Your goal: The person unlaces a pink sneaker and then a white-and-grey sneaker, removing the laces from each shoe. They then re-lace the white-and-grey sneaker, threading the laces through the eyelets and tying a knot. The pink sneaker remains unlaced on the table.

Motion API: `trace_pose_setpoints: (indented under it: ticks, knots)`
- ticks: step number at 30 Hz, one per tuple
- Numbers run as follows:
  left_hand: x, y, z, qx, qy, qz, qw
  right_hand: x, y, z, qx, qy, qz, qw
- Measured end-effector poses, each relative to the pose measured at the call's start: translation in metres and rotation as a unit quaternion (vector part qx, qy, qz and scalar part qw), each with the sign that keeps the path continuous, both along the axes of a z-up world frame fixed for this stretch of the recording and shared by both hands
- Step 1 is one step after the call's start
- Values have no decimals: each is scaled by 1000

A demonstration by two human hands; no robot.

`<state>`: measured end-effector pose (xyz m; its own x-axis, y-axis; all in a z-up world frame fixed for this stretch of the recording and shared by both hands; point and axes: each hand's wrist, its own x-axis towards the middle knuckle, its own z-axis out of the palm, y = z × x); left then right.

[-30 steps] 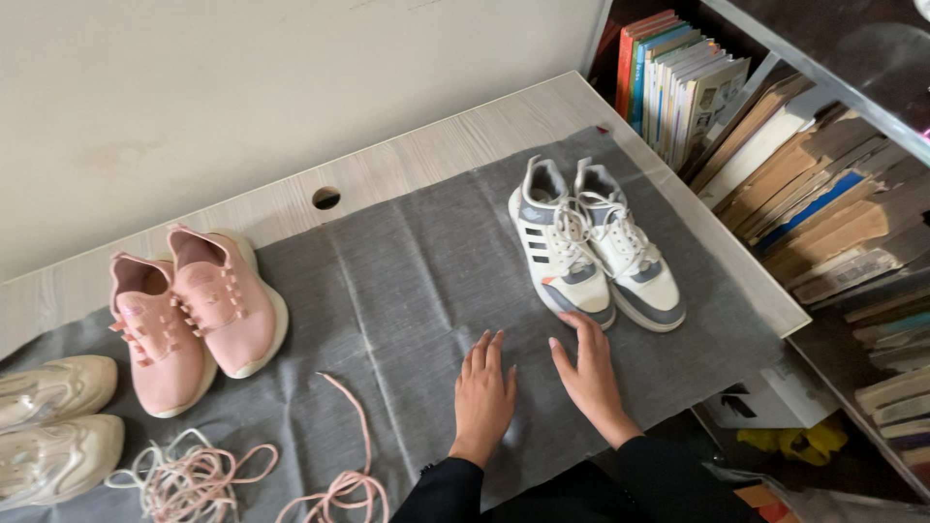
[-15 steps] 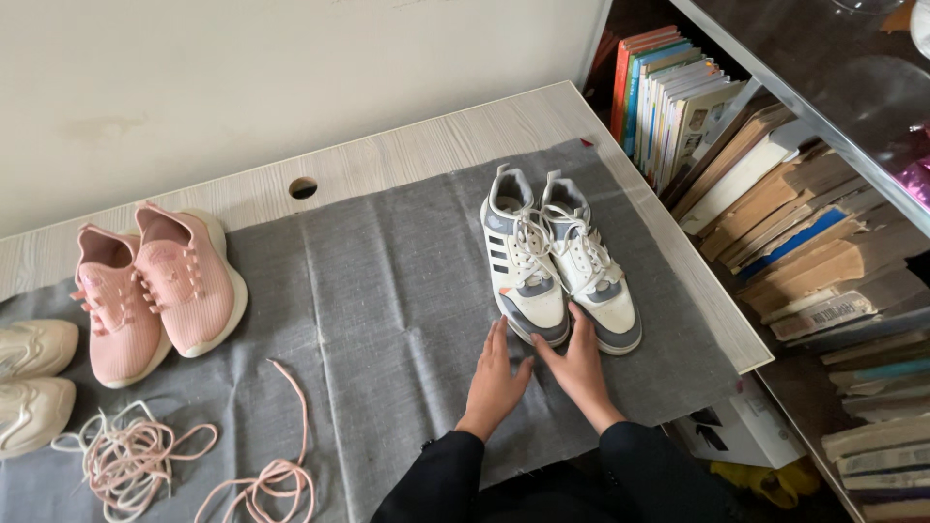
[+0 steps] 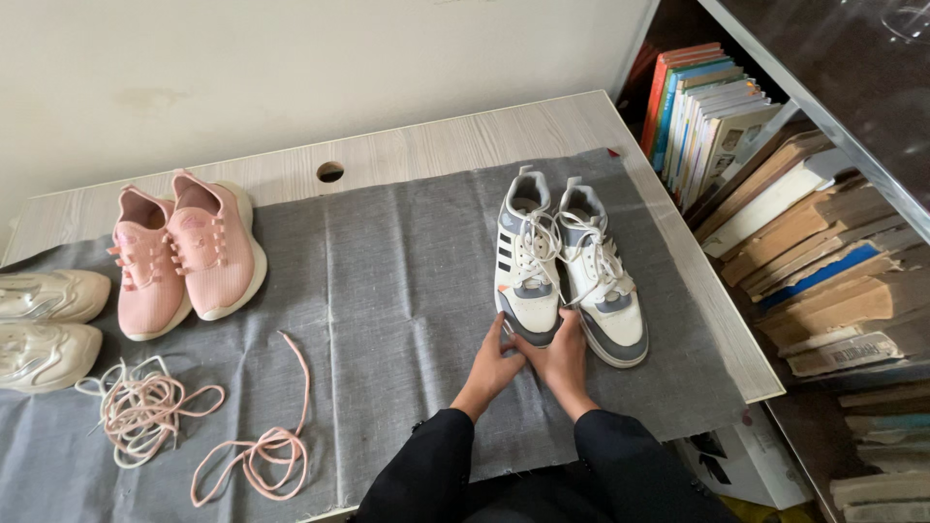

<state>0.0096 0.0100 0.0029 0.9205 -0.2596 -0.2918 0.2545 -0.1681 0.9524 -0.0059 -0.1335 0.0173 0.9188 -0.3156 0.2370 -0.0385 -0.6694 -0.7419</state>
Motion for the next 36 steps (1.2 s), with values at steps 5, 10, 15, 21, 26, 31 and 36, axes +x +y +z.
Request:
trace_pose_setpoints:
  ticks: [5,10,15,21,26,31,36]
  knots:
    - [-6,3,16,50,-44,18,998,-3,12,7,53,-12,-1,999]
    - [-20,29,26,102,-98,62,988,-10,37,8,75,34,3,997]
    - [-33,68,32,142,-141,100,975,-12,73,10,17,-15,41,999]
    - [-45,119,39,179,-137,153,962,-12,120,15,7,-34,115,993]
    - [-54,143,54,173,-82,186,964,-13,150,18,34,38,159,986]
    - [-68,153,62,177,-43,196,964,-18,161,16,27,70,193,978]
    - [-84,159,67,196,-72,184,960,-23,171,30,-12,44,202,978]
